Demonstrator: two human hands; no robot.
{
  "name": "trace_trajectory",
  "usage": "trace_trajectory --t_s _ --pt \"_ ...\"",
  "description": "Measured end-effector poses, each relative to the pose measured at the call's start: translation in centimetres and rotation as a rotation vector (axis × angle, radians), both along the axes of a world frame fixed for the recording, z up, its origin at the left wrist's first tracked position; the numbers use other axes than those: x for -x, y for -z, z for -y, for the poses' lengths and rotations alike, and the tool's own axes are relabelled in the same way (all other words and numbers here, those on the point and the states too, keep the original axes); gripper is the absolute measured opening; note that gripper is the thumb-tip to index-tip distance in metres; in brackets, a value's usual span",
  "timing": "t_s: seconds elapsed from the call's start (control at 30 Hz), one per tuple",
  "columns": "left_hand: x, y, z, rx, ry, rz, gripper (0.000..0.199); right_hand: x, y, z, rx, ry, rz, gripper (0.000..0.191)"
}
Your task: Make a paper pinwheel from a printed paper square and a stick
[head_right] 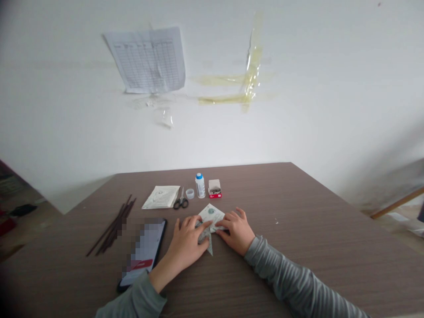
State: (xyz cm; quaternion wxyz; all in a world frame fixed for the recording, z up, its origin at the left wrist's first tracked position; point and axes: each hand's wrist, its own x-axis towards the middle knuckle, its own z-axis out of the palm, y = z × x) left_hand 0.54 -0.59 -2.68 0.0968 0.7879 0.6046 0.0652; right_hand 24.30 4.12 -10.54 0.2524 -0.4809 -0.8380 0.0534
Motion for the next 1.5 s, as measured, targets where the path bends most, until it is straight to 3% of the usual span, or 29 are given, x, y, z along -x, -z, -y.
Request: trace_trajectory --t_s 0.63,0.87,1.23,1.5 --pt "0.54 0.64 -0.08 -0.034 -0.008 -0.009 0.053 -0.26 0.07 0.04 -0.031 -0.011 -0.013 0.022" --pt "0.63 0.9 -0.25 -0.062 0.008 0.036 0.062 -0.24 0.04 0.08 -0.038 -0.002 -0.012 0.022" --pt "0.57 0.28 -0.19 -0.017 0.019 0.019 0.056 -0.41 0.86 -0.24 -0.086 -0.033 0.01 0.014" --pt "0.23 0.2 0.05 -0.042 -0.008 0.025 0.063 -0.25 0.06 0.07 -0.036 -0.011 -0.005 0.019"
